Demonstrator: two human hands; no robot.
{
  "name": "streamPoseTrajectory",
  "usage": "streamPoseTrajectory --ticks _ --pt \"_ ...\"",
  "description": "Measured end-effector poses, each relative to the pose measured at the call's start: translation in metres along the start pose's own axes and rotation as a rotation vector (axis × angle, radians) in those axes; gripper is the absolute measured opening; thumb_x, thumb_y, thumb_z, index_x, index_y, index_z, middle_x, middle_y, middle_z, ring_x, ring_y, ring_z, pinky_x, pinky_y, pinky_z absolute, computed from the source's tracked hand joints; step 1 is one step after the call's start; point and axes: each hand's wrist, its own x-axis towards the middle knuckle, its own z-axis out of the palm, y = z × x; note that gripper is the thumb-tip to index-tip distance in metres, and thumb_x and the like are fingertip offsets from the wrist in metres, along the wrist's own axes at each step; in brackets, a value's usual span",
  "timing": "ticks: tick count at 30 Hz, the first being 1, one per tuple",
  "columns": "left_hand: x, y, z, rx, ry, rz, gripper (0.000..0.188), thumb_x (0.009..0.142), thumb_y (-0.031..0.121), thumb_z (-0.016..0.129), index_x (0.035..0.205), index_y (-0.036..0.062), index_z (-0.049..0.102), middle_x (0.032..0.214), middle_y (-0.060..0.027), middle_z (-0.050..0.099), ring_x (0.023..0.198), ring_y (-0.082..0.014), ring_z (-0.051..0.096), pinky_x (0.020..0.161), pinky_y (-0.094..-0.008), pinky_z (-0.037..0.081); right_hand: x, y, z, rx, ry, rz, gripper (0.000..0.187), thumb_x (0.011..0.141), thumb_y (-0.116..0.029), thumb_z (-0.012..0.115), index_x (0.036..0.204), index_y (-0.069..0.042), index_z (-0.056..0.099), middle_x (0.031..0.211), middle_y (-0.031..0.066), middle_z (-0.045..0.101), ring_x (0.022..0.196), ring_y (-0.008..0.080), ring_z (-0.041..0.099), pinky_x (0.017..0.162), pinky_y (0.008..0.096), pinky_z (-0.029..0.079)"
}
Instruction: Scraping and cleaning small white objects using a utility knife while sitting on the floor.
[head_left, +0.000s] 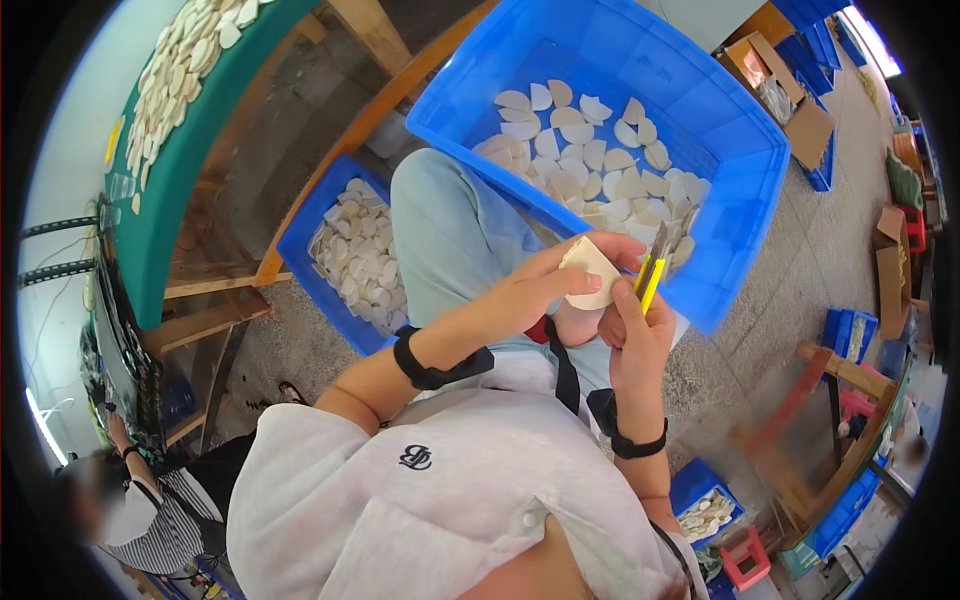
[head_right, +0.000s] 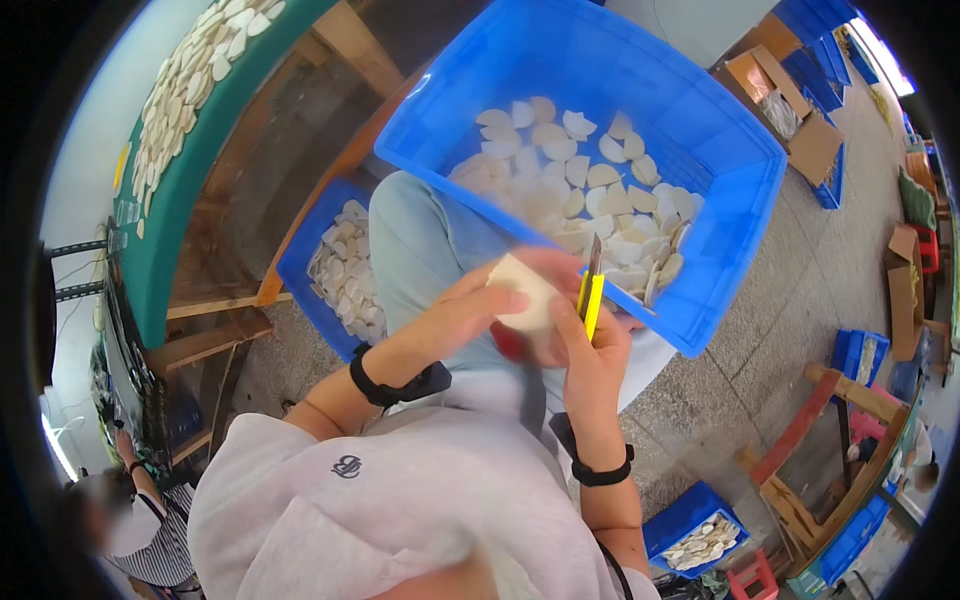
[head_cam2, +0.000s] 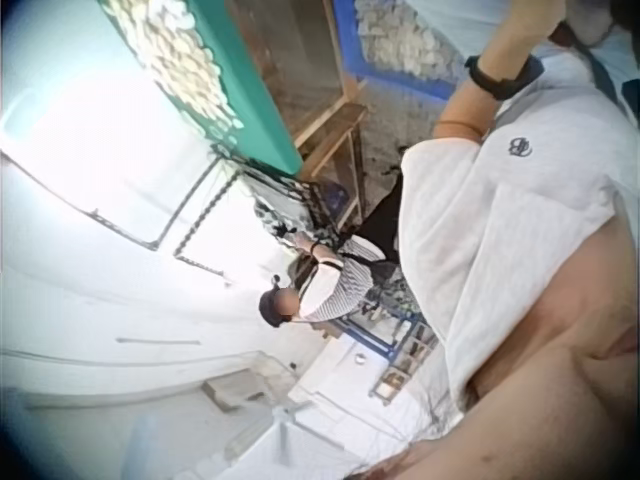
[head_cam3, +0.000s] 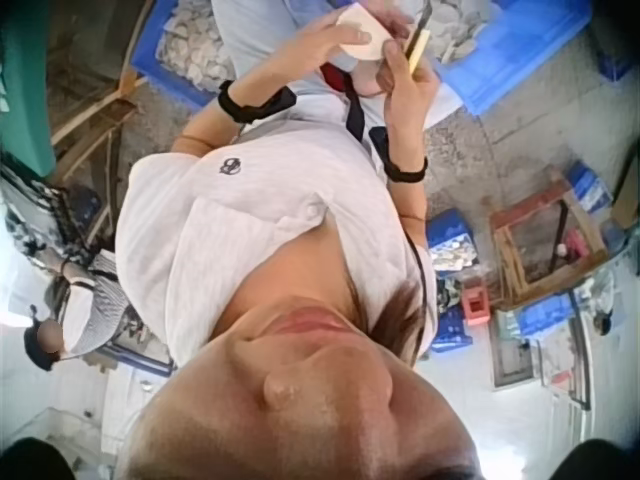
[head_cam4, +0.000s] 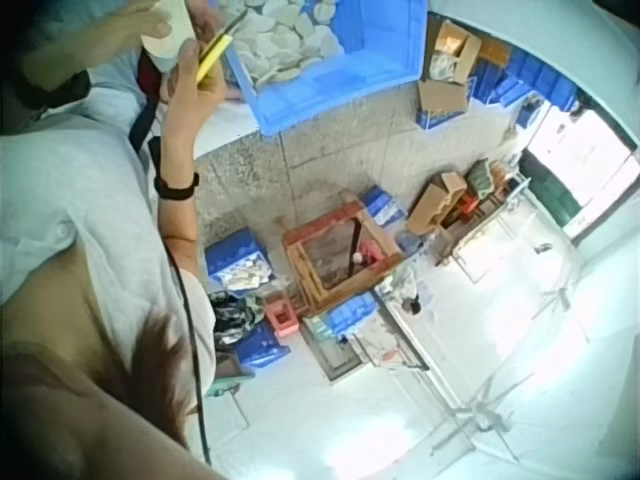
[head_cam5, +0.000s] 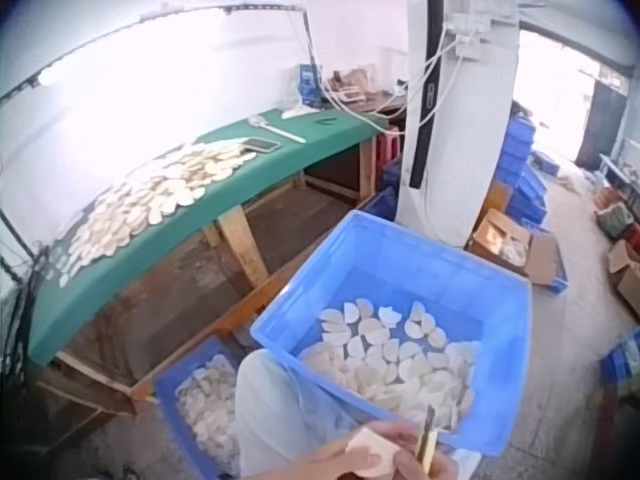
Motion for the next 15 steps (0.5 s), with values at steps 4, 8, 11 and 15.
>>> streamPoseTrajectory --ticks 4,8,11,15 --pt "0.001 -0.009 -0.009 -0.004 0.104 0.175 0.053 0.079 0.022 0.06 0.127 0.0056 0.042 0.117 -0.0084 0.048 0.108 -0.0202 0.047 0.093 -0.03 0.036 -0.002 -0.003 0.004 -0.198 0.012 -0.128 0.012 0.084 -0.009 0.061 0.091 0.0 0.06 0.06 -0.0062 0.044 0.049 0.0009 0.034 0.044 0.0179 0.024" --pt "0.002 0.004 -0.011 1.228 0.156 0.689 0.052 0.076 0.024 0.063 0.122 0.0056 0.047 0.111 -0.0118 0.05 0.103 -0.0283 0.048 0.09 -0.0316 0.038 -0.002 -0.006 0.005 -0.492 0.106 -0.276 0.011 0.083 -0.008 0.061 0.09 0.001 0.061 0.064 -0.0057 0.048 0.053 0.0006 0.039 0.046 0.0162 0.027" --pt "-0.001 0.001 -0.014 1.337 0.066 0.637 0.051 0.075 0.025 0.065 0.119 0.0054 0.048 0.107 -0.0118 0.051 0.096 -0.0286 0.047 0.084 -0.0336 0.039 -0.002 -0.012 0.013 -0.472 0.088 -0.28 0.013 0.084 -0.012 0.06 0.088 0.0 0.058 0.063 -0.0034 0.049 0.051 0.0013 0.038 0.045 0.0172 0.026" --pt "-0.005 0.005 -0.018 1.078 0.137 0.487 0.046 0.074 0.022 0.065 0.114 0.0051 0.05 0.097 -0.0096 0.054 0.086 -0.026 0.046 0.076 -0.0336 0.038 -0.001 -0.013 0.017 -0.413 -0.02 -0.298 0.018 0.09 -0.016 0.052 0.093 0.001 0.057 0.059 -0.0047 0.042 0.049 0.0014 0.034 0.044 0.0169 0.023"
